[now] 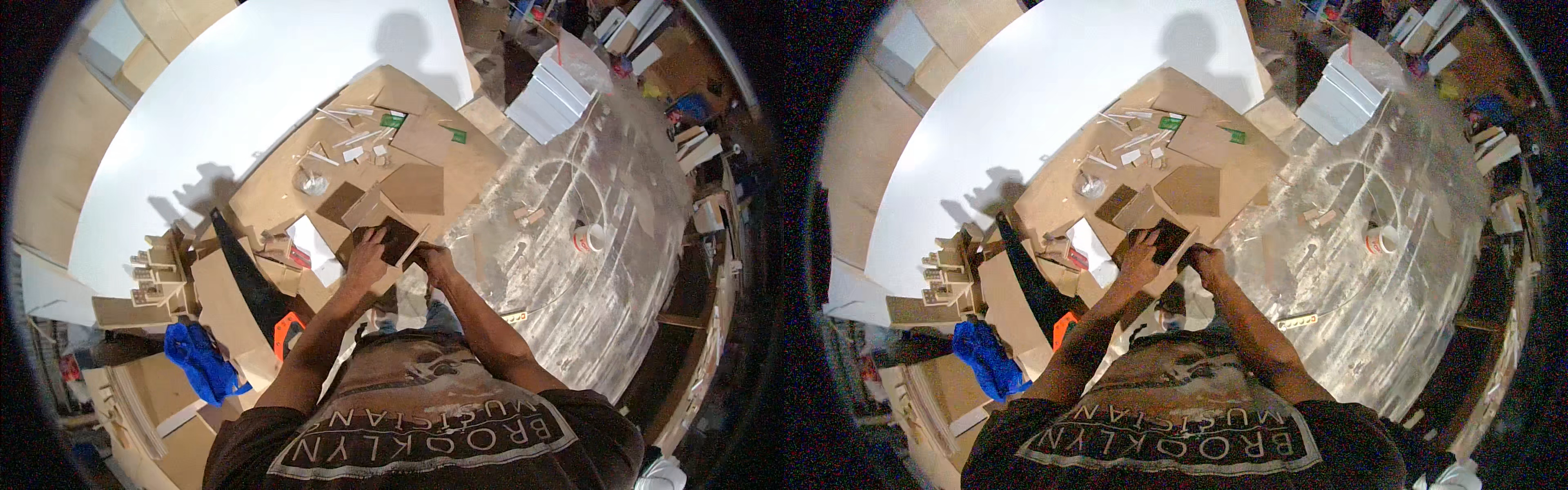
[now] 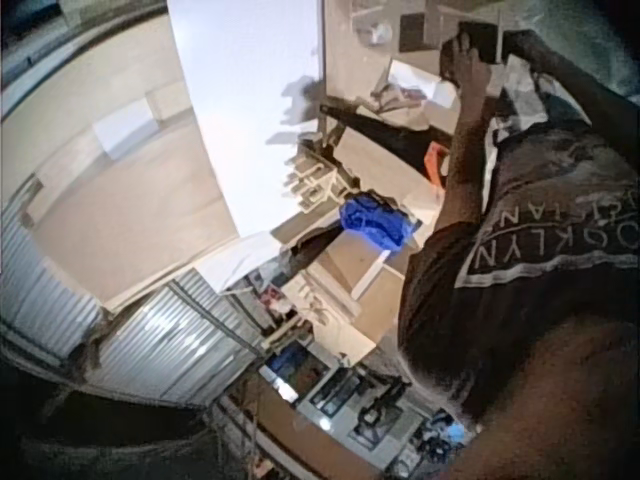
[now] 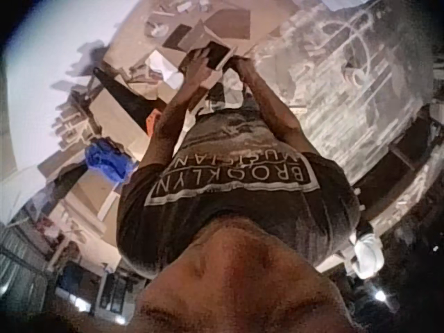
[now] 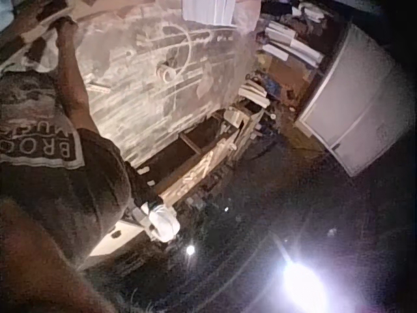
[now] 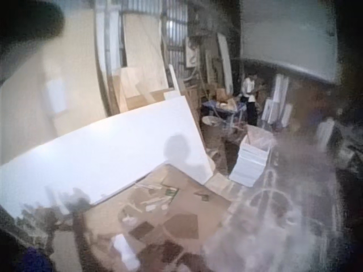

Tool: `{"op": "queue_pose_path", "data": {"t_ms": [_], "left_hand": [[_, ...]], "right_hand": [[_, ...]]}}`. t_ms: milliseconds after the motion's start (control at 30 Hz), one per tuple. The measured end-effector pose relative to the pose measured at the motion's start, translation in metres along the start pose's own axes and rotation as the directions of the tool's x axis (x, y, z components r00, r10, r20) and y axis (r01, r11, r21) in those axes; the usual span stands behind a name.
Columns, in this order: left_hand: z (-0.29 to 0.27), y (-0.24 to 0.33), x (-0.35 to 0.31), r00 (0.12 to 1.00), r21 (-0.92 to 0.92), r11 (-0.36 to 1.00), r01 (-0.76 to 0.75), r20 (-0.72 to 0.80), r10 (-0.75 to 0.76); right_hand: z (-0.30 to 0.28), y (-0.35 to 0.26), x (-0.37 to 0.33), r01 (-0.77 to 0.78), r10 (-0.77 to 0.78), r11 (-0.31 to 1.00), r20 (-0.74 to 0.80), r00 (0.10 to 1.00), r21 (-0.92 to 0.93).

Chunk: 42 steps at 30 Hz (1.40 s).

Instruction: The person assembles a cardboard model by applying white glue to small cardboard pieces and pressing them together on a workbench.

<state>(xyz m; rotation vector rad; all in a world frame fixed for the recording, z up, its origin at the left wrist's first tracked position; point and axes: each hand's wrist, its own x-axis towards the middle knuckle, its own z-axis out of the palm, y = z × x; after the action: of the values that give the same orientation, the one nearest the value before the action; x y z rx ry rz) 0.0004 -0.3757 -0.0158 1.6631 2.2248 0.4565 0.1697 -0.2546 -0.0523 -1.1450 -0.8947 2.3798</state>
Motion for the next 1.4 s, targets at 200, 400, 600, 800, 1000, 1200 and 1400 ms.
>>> {"op": "queue_pose_path", "data": {"t_ms": [200, 400, 600, 800, 1000, 1200, 1400], "left_hand": [[0.002, -0.008, -0.014, 1.000, 0.021, 1.000, 0.023, -0.009, -0.023], [0.010, -0.008, -0.003, 1.000, 0.045, 0.999, -0.015, 0.000, 0.015], [-0.024, -0.029, -0.028, 0.955, -0.221, 0.950, 0.221, -0.149, -0.257], [-0.081, -0.114, -0.004, 0.878, -0.962, 0.216, 0.167, 0.046, -0.476], [-0.056, -0.166, 0.052, 0.998, -0.358, 0.933, 0.042, 0.066, -0.020], [0.001, -0.190, 0.111, 0.972, -0.490, 0.872, -0.001, 0.206, 0.116], [0.020, -0.228, 0.097, 0.954, -0.444, 0.894, -0.064, 0.235, 0.185]], "right_hand": [[-0.001, 0.017, 0.017, 0.002, -0.013, 0.988, -0.070, 0.997, -0.152], [-0.052, 0.025, 0.043, 0.508, -0.308, 0.510, 0.404, 0.861, -0.694], [-0.027, 0.011, 0.006, 0.499, -0.365, 0.076, 0.442, 0.819, -0.863], [-0.018, 0.023, 0.007, 0.346, -0.307, 0.789, 0.163, 0.938, -0.508], [0.030, 0.009, -0.004, -0.019, 0.023, 1.000, -0.227, 0.974, 0.020], [0.019, 0.008, -0.012, 0.041, -0.046, 0.999, -0.270, 0.962, -0.024], [0.031, 0.000, -0.013, -0.018, -0.020, 0.983, -0.202, 0.979, -0.183]]}}
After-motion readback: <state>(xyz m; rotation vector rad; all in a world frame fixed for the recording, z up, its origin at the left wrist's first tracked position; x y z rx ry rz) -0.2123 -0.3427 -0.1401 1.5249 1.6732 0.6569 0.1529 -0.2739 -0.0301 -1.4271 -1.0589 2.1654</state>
